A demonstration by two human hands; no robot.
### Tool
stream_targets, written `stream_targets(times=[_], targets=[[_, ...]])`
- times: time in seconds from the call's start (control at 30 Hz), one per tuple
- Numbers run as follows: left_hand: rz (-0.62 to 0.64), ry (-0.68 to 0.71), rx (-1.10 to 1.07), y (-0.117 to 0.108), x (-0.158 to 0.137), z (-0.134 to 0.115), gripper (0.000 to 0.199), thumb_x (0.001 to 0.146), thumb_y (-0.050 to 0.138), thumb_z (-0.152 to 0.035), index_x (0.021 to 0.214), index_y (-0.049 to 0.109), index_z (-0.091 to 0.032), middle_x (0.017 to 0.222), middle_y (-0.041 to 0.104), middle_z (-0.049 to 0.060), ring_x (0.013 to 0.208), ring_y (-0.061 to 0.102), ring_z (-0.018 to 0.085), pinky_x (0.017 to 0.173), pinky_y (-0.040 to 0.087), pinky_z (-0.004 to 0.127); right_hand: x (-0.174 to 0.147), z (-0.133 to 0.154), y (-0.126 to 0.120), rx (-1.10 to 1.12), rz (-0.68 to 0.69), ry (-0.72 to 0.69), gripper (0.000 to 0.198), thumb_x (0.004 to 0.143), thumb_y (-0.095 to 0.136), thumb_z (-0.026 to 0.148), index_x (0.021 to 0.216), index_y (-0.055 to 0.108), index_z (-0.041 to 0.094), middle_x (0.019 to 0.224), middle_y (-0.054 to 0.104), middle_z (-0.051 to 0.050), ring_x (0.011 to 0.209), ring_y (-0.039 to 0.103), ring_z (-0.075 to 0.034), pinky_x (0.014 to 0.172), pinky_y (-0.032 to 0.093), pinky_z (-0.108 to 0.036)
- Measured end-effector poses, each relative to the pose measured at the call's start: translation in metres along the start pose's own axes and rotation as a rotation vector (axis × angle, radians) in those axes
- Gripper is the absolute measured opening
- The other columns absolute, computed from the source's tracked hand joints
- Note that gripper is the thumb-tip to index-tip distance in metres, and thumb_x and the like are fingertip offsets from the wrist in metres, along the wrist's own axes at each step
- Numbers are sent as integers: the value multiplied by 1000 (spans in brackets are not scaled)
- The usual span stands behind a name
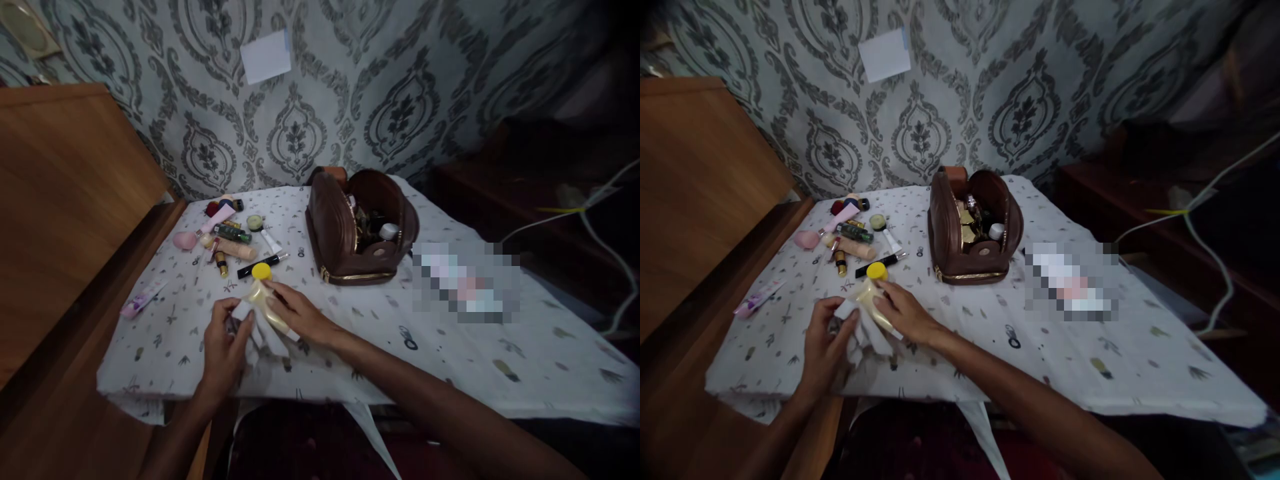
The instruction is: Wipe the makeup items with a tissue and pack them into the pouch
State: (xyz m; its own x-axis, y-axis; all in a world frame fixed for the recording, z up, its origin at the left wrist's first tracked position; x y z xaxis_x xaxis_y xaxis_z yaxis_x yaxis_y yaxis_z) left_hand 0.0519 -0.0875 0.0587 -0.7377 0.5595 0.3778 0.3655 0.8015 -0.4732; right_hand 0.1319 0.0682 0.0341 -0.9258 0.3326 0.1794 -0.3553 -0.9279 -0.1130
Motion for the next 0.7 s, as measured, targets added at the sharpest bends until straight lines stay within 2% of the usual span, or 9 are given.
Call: stream_targets(times=[0.07,0.1,0.2,0.3,0.4,0.47,0.53,0.6,0.7], targets=[[28,14,58,-11,-3,4,15,90,59,-35,95,60,-21,86,61,0,80,59,16,69,48,25,-6,1,5,-205,55,-53,46,92,55,35,134,48,18,96,64,-5,86,57,-20,83,45,-35],[48,29,87,-14,-3,6,14,90,58,-34,93,62,-21,86,61,0,81,59,16,69,48,25,-7,1,7,-264,72,-70,43,92,54,32,132,48,18,94,63,-5,83,57,-19,80,45,-34],[81,88,176,-17,-4,14,11,91,56,-28,94,64,-20,88,61,2,84,59,17,71,48,27,-6,-1,7,-363,85,-115,15,95,50,27,103,59,19,87,62,-4,80,56,-18,76,44,-32],[72,182,243,-14,-6,17,16,92,51,-20,101,64,-20,86,56,2,79,57,16,69,48,26,-5,-3,0,-412,91,-135,23,98,44,28,86,61,19,82,62,-5,77,56,-19,76,45,-34],[36,280,301,-9,-8,12,23,91,49,-14,106,64,-21,89,53,2,79,56,15,69,48,25,-11,-3,-11,-426,116,-135,24,93,56,40,102,65,20,97,64,-9,93,59,-24,85,46,-40],[8,340,338,-3,-11,7,27,91,48,-12,109,64,-22,96,53,3,84,57,15,71,49,25,-18,-6,-17,-431,146,-129,46,79,73,44,117,62,22,109,63,-10,105,57,-28,92,46,-44],[12,419,350,7,-15,0,29,92,47,-12,113,64,-23,104,54,5,89,58,17,72,50,27,-26,-11,-20,-441,142,-122,59,71,81,37,124,58,23,113,60,-9,109,55,-29,94,45,-46],[61,508,354,20,-21,-9,31,93,46,-13,118,62,-23,109,55,8,93,59,20,74,51,29,-30,-17,-20,-464,105,-138,51,74,76,23,121,57,22,110,60,-9,106,54,-28,93,46,-45],[198,627,427,39,-26,-19,32,94,46,-11,121,60,-20,111,59,13,99,59,26,77,53,36,-32,-24,-18,-506,68,-190,41,73,65,8,113,60,19,102,60,-9,99,55,-26,87,47,-42]])
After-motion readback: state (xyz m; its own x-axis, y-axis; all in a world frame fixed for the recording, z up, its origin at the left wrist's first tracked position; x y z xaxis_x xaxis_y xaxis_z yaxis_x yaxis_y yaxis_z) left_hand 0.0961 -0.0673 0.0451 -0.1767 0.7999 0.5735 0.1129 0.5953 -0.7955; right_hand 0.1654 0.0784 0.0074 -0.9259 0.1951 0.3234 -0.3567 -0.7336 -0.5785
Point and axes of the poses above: each hand's wrist, its own x-axis towards the middle knuckle, its own y-axis out of the palm, z = x × y, the point moved 2 cm from there along x, towards the middle knuckle
